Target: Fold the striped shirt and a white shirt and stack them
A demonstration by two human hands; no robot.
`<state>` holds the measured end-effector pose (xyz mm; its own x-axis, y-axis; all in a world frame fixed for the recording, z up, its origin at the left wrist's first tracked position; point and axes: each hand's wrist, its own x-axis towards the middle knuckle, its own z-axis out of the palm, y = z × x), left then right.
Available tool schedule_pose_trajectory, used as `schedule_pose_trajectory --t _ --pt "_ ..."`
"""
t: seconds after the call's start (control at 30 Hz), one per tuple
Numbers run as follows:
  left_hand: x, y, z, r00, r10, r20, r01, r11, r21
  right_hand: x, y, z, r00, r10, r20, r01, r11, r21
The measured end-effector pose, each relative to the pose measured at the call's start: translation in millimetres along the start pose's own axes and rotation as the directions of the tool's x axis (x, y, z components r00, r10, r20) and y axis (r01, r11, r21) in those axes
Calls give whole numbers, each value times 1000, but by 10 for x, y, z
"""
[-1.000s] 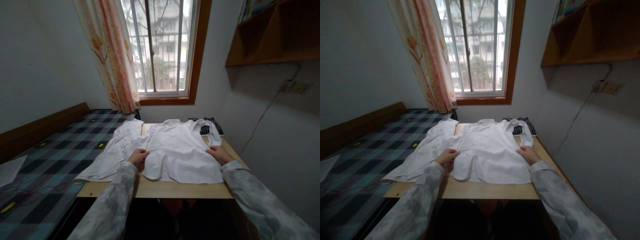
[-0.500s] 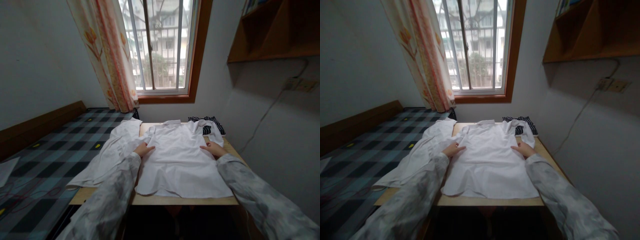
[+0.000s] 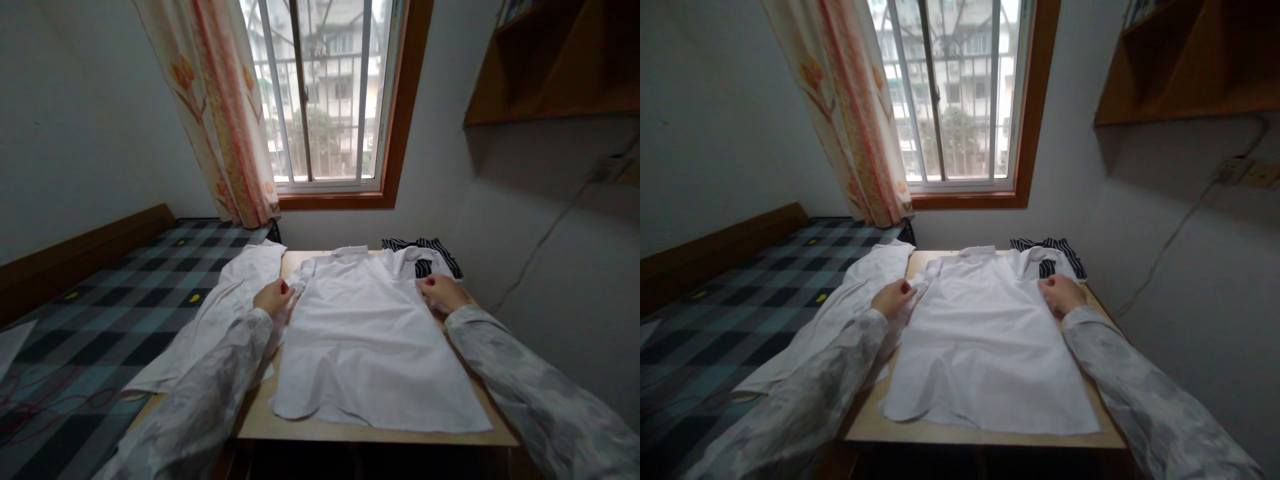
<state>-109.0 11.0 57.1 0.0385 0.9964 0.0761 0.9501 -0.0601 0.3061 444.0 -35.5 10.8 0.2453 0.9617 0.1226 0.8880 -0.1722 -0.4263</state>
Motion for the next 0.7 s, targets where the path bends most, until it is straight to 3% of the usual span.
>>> schedule_pose_trajectory --t 0.07,0.17,0.33,0.43,0.53,0.7 --pt "84 55 -53 990 31 -135 -18 995 98 204 -26 -110 983 -40 -179 32 998 -49" --pt "195 142 -30 992 48 -119 -21 976 219 527 -38 -213 935 -123 -333 86 989 -123" --pt "325 179 132 1000 13 -26 -7 972 235 846 -3 -151 976 -127 -178 100 983 -153" --pt "455 88 136 998 -47 -47 51 994 94 913 15 -101 992 -56 -116 36 985 -169" --pt "634 -100 22 988 -145 -59 138 984 -117 975 88 -149 991 18 -131 -29 996 -81" --pt "856 -480 -297 967 -251 -43 233 939 -252 1103 418 -427 949 146 -280 -104 982 158"
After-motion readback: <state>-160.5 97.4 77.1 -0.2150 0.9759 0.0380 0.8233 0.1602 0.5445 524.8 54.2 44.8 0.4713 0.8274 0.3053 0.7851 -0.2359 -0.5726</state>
